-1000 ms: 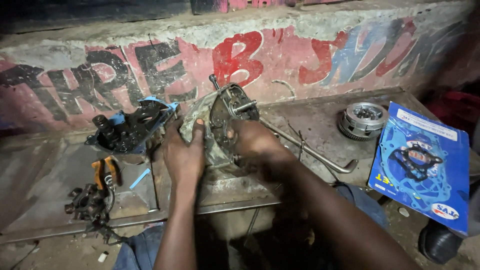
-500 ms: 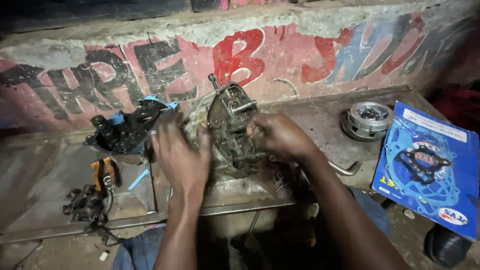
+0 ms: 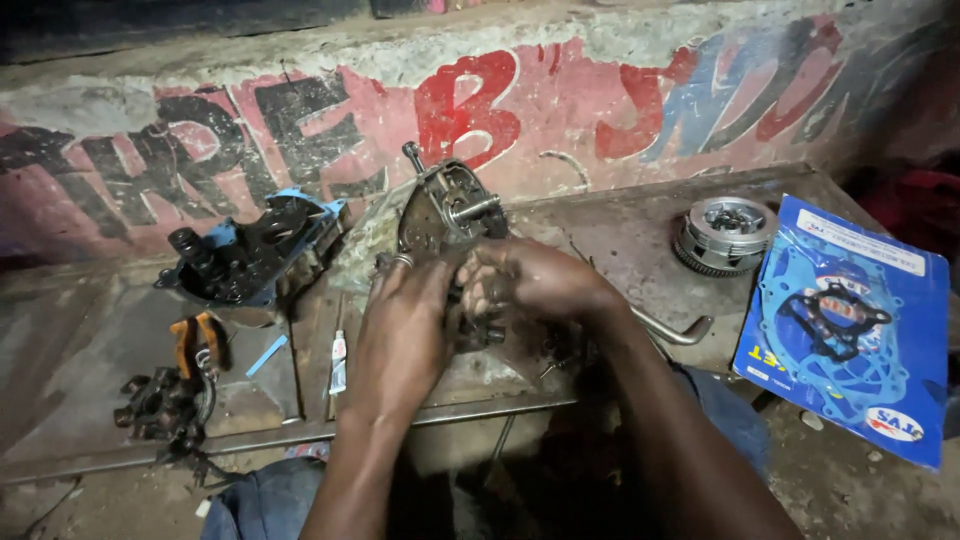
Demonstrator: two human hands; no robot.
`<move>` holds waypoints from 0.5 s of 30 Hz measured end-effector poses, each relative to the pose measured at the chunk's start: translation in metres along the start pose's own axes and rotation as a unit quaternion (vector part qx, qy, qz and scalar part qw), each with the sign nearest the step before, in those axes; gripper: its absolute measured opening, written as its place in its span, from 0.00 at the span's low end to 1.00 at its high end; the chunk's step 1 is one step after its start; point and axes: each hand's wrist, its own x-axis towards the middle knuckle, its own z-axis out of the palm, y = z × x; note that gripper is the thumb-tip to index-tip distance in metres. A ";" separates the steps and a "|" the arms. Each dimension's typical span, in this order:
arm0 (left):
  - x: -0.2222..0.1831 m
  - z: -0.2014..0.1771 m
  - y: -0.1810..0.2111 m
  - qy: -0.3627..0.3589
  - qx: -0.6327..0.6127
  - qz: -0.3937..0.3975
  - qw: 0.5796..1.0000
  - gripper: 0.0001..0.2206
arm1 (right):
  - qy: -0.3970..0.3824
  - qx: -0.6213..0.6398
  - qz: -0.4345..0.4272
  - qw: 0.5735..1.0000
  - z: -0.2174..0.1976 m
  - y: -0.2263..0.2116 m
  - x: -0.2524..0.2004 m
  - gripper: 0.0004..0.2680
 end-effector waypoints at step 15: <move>-0.003 0.001 0.004 -0.085 0.074 0.043 0.993 0.10 | 0.039 0.209 0.076 0.974 0.024 0.070 -0.023 0.25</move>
